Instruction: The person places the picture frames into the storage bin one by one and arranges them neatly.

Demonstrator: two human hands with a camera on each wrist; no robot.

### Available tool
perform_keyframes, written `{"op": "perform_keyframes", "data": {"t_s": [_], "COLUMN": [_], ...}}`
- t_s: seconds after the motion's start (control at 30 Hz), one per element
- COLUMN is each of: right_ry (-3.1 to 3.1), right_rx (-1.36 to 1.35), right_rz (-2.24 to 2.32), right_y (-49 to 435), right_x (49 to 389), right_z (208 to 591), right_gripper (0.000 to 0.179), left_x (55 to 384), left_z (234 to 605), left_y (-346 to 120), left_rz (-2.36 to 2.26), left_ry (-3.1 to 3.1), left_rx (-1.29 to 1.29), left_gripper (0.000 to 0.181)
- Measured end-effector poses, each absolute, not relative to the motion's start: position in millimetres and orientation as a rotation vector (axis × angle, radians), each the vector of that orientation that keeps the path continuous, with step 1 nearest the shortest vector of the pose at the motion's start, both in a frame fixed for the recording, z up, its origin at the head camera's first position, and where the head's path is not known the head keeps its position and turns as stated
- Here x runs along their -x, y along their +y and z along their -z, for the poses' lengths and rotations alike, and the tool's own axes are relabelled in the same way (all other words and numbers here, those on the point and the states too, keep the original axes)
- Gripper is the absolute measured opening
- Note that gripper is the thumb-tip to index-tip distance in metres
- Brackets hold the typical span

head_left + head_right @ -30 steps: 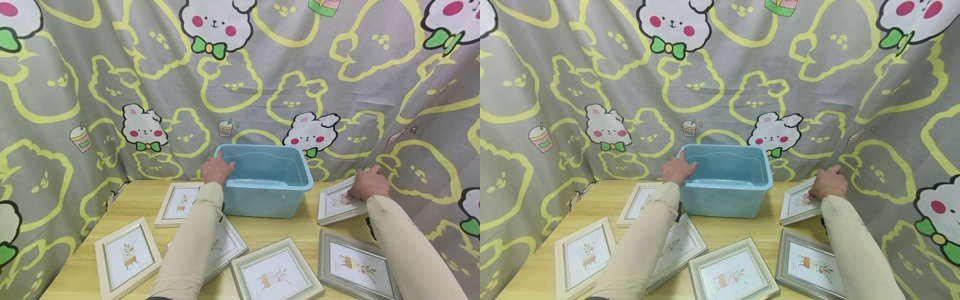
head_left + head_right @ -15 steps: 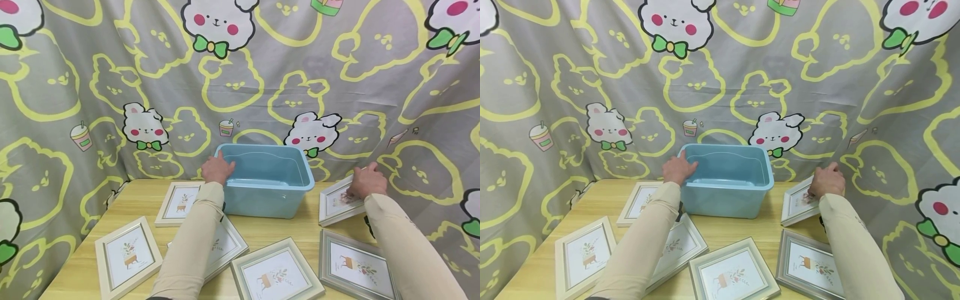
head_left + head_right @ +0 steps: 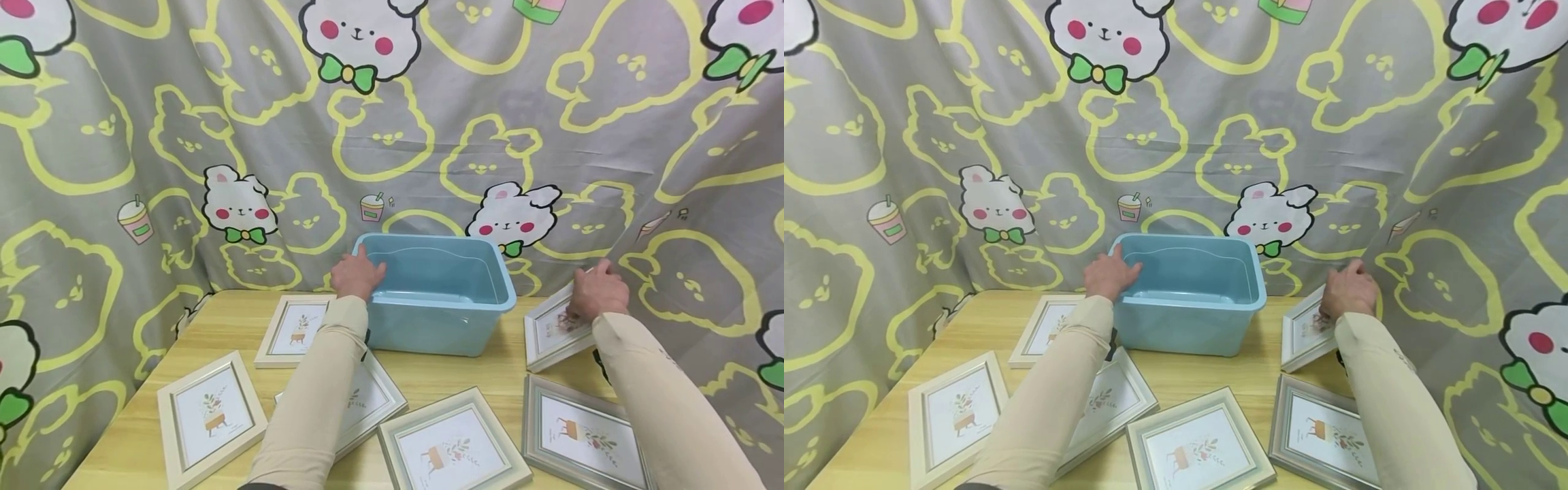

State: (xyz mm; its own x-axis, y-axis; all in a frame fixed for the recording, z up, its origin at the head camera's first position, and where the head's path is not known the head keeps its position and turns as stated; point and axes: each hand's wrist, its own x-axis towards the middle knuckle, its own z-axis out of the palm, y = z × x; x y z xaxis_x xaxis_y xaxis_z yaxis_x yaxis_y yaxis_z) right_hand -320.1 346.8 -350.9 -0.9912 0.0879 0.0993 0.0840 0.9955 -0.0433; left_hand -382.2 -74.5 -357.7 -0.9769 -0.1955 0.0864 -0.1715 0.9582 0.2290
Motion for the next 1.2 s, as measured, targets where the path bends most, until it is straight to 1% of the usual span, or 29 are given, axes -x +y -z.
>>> {"op": "perform_keyframes", "data": {"t_s": [0.2,0.73,0.87,0.97,1.2], "right_ry": [-3.013,-3.024,-3.033,-3.044,-3.069], "right_rx": [0.099,0.049,0.045,0.074,0.165], "right_rz": [-0.044,0.107,0.082,-0.019,-0.27], "right_y": [346.1,344.8,344.3,345.9,357.6], "right_x": [320.2,322.6,321.3,319.0,312.5], "right_z": [349.0,341.6,339.7,336.9,332.7], "right_gripper": [0.063,0.038,0.035,0.042,0.073], "left_x": [382.2,382.6,381.9,381.4,380.0], "left_z": [355.8,355.2,355.3,354.9,354.3], "left_y": [-72.6,-71.2,-71.7,-72.0,-73.2], "left_rz": [0.34,0.329,0.325,0.324,0.324], "left_ry": [-3.006,-3.007,-3.011,-3.013,-3.014], "left_rx": [-0.276,-0.278,-0.281,-0.278,-0.283], "left_gripper": [0.076,0.075,0.075,0.075,0.075]}}
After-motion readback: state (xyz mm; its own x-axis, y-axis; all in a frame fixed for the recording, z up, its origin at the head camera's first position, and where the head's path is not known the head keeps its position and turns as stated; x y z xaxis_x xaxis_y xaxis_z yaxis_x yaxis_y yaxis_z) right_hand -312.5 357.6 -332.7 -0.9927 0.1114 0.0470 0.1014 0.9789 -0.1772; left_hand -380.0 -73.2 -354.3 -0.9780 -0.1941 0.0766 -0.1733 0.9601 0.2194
